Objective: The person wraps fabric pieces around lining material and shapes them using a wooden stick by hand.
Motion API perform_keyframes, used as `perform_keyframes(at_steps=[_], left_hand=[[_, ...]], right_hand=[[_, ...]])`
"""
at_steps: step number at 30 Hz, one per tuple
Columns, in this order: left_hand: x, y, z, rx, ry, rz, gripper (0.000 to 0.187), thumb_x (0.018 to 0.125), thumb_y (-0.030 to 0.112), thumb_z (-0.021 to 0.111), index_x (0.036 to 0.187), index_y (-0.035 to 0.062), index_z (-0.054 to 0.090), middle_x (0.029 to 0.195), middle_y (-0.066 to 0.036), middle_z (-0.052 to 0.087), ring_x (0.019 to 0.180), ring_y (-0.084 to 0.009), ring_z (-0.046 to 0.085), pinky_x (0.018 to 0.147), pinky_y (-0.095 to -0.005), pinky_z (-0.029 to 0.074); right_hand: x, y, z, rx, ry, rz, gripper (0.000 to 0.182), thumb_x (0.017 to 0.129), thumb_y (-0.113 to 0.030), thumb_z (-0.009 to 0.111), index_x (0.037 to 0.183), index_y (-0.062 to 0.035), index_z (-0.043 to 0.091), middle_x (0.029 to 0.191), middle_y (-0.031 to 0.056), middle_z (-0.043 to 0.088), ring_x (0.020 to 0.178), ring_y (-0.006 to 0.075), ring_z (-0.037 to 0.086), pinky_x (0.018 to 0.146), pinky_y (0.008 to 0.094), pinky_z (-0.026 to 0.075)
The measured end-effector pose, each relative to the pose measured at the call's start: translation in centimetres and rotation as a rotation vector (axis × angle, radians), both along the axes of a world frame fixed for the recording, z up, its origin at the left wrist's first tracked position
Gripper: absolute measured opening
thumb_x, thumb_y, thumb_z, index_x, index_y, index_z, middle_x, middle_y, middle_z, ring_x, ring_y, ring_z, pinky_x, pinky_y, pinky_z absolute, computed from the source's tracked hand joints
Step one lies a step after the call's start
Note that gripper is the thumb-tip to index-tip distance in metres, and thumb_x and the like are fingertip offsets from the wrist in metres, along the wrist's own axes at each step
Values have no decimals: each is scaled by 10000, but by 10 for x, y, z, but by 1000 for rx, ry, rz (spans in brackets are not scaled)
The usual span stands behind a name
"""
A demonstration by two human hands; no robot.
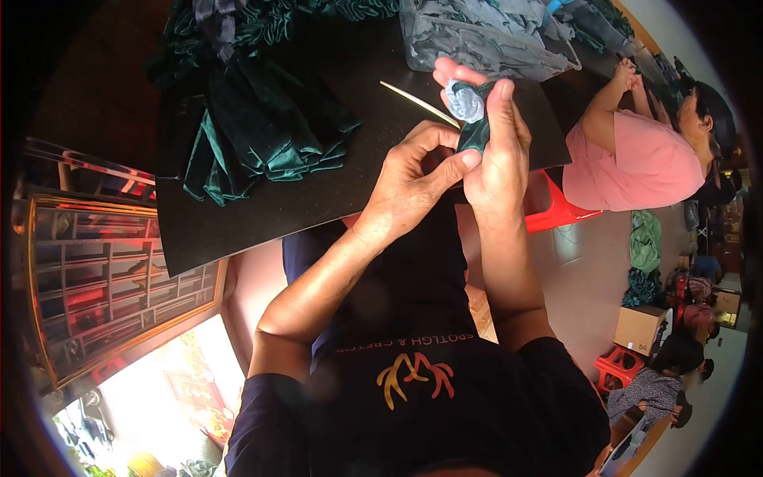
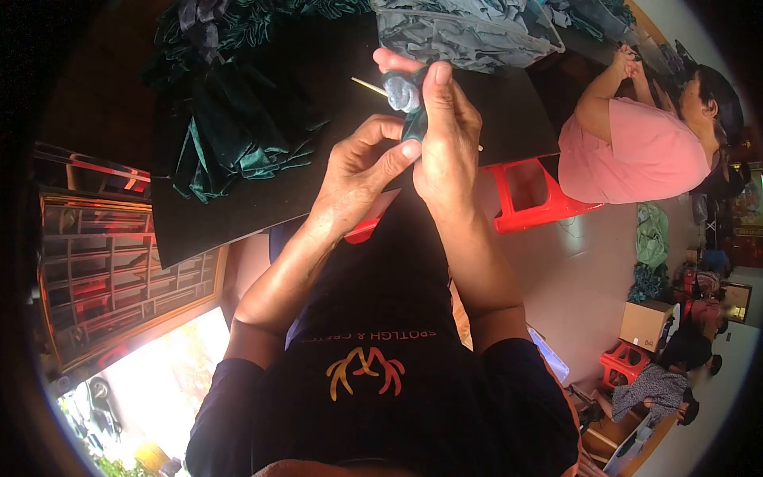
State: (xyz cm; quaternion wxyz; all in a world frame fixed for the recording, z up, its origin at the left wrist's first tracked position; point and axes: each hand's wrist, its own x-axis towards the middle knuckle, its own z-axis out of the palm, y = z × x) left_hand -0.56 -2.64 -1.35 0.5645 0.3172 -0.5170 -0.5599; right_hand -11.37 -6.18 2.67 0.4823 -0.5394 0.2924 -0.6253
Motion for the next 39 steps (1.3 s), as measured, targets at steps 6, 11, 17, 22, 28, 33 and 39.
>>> perform_keyframes(at_steps=[6, 11, 17, 22, 28, 33, 39], left_hand=[[33, -1, -2, 85, -113, -94, 123, 917, 117, 631, 845, 30, 581, 753, 7, 557, 696, -63, 514, 637, -239, 430], [55, 8, 0, 73, -454, -83, 197, 875, 185, 697, 829, 35, 578, 785, 4, 559, 741, -78, 520, 716, -252, 426], [41, 2, 3, -179, -284, -5, 488, 806, 279, 766, 1113, 0, 509, 1100, -91, 567, 1034, -167, 546, 908, -342, 438], [29, -11, 17, -8, -137, 55, 287, 867, 185, 708, 1032, -4, 570, 928, -33, 622, 864, -107, 569, 759, -267, 468], [27, -13, 16, -69, 100, 119, 151, 864, 76, 699, 891, 45, 554, 847, 3, 597, 790, -44, 531, 692, -201, 436], [33, -14, 7, -130, -63, 100, 197, 846, 58, 710, 877, 54, 516, 924, -21, 595, 866, -78, 547, 779, -245, 460], [27, -10, 24, -225, 170, 147, 205, 853, 50, 694, 1010, 19, 566, 1063, -64, 562, 977, -135, 569, 873, -297, 479]], right_hand=[[-45, -33, 5, 65, 24, -55, 428, 1020, -311, 404, 1027, 59, 621, 1121, 216, 635, 1084, 277, 604, 954, 381, 464], [-69, -51, 7, 43, 165, 17, 467, 1017, -364, 403, 988, 31, 650, 1062, 163, 666, 993, 213, 624, 899, 360, 492], [-46, -29, 16, 100, 270, 227, 483, 1017, -424, 381, 1006, -46, 682, 819, -25, 633, 621, 21, 453, 551, 181, 344], [-36, -21, 22, -21, 385, 342, 386, 997, -375, 466, 1088, -51, 657, 764, -40, 571, 622, 33, 408, 571, 182, 354], [-35, -13, 14, -66, 260, 262, 218, 895, -131, 670, 1082, -28, 627, 897, -5, 627, 773, 39, 526, 667, 198, 429], [-34, -8, 14, -92, 292, 200, 169, 861, -49, 689, 1013, -1, 633, 903, 4, 630, 834, 64, 580, 737, 217, 469], [-29, -10, 11, -321, 375, 129, 184, 843, -27, 695, 1012, -3, 624, 933, 29, 632, 792, 81, 587, 715, 218, 471]])
